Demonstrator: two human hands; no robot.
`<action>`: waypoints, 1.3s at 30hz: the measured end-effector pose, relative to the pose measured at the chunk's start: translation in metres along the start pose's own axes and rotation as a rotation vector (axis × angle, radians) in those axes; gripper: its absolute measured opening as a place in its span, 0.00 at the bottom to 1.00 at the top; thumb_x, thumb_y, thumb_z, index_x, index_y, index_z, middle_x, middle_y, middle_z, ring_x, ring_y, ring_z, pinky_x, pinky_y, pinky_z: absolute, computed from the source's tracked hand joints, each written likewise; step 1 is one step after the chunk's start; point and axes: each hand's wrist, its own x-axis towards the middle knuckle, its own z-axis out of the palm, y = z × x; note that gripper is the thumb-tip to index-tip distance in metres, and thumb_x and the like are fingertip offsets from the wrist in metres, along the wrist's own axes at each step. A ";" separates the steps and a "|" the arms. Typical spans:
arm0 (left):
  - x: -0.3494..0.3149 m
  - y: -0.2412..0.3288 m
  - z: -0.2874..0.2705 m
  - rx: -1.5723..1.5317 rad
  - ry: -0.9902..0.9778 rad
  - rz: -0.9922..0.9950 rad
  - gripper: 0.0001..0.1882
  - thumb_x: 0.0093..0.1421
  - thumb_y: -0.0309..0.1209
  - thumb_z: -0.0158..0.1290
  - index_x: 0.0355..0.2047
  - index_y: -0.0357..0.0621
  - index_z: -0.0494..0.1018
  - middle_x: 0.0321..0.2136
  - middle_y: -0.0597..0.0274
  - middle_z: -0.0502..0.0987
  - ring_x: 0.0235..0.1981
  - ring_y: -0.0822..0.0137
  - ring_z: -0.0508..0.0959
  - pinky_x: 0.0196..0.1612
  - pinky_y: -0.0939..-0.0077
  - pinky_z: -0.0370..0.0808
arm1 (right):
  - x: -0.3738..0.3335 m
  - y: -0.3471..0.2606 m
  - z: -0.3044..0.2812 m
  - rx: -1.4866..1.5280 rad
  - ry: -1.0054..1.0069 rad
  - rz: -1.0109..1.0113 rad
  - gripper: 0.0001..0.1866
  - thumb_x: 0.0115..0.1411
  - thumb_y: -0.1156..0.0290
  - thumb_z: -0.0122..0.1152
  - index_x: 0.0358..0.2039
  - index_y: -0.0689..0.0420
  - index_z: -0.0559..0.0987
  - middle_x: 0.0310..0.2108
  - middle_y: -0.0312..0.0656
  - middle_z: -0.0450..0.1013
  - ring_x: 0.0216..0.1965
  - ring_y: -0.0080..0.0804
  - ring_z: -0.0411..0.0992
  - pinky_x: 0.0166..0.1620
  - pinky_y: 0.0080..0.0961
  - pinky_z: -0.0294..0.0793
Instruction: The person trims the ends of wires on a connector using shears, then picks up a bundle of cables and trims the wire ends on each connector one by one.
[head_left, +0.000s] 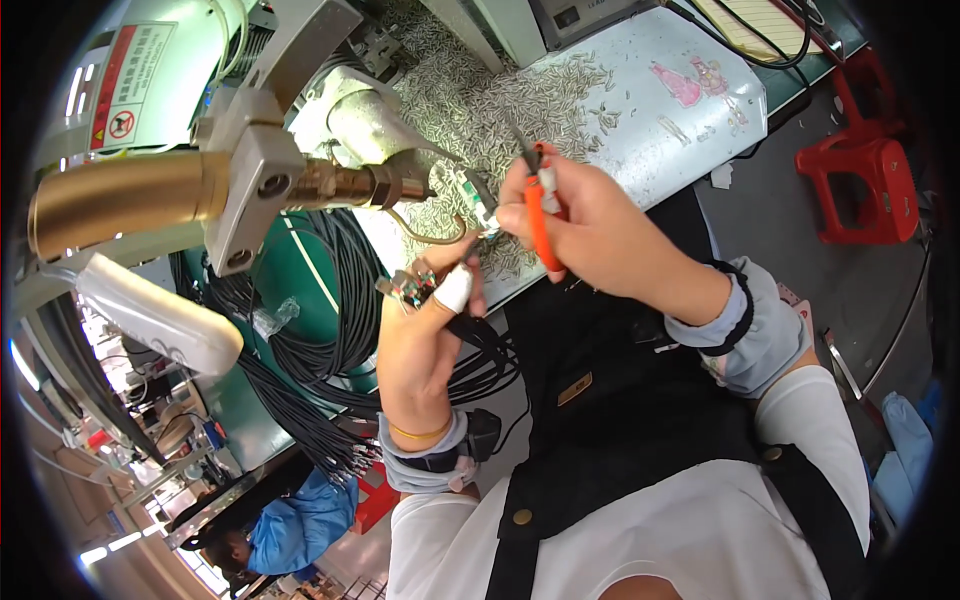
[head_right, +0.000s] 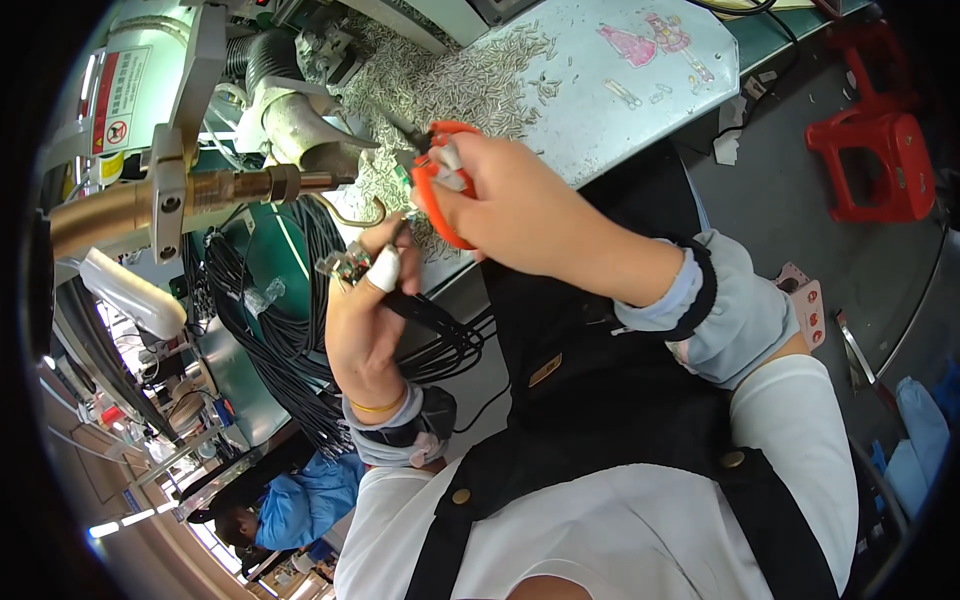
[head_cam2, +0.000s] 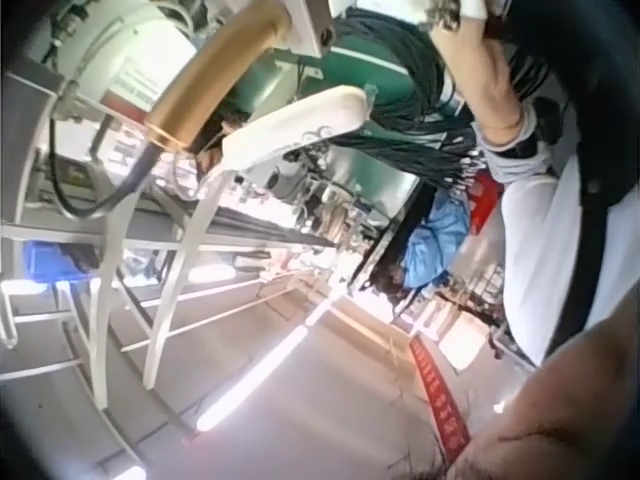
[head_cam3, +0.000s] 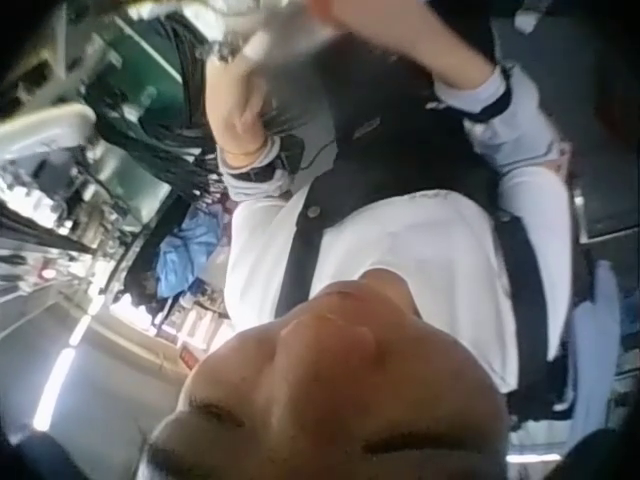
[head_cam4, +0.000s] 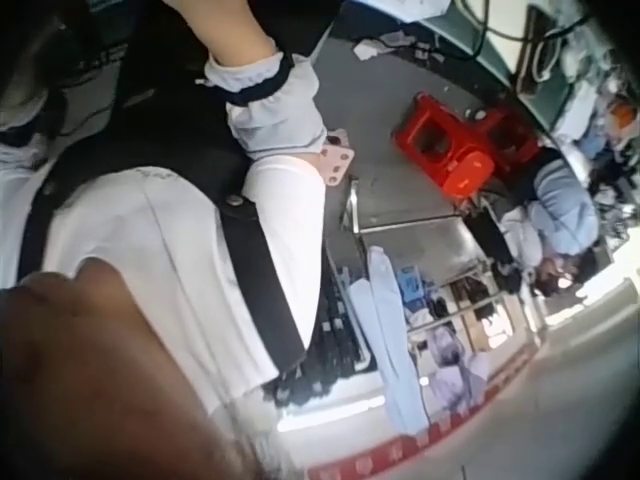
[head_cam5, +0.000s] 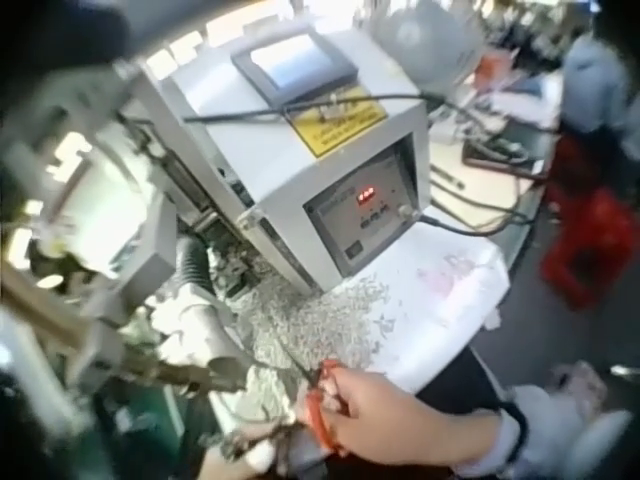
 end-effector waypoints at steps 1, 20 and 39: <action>-0.005 -0.003 0.002 0.098 0.018 0.040 0.13 0.52 0.22 0.50 0.39 0.31 0.69 0.30 0.58 0.72 0.26 0.72 0.70 0.28 0.81 0.67 | -0.003 0.001 -0.004 -0.124 0.088 -0.067 0.06 0.55 0.72 0.54 0.28 0.61 0.69 0.15 0.31 0.61 0.15 0.16 0.59 0.18 0.20 0.59; -0.039 -0.043 0.014 0.387 -0.073 -0.044 0.12 0.54 0.20 0.48 0.40 0.33 0.69 0.28 0.63 0.71 0.28 0.75 0.69 0.34 0.84 0.66 | -0.043 -0.001 0.005 -0.481 -0.155 -0.303 0.09 0.45 0.78 0.59 0.30 0.61 0.74 0.20 0.40 0.68 0.19 0.24 0.65 0.24 0.19 0.64; -0.031 -0.049 0.022 1.074 0.127 0.986 0.07 0.49 0.17 0.50 0.29 0.38 0.69 0.24 0.63 0.69 0.21 0.74 0.67 0.23 0.85 0.62 | -0.031 -0.003 -0.002 0.406 -0.407 0.729 0.17 0.61 0.61 0.45 0.22 0.59 0.71 0.17 0.37 0.68 0.10 0.18 0.62 0.14 0.13 0.58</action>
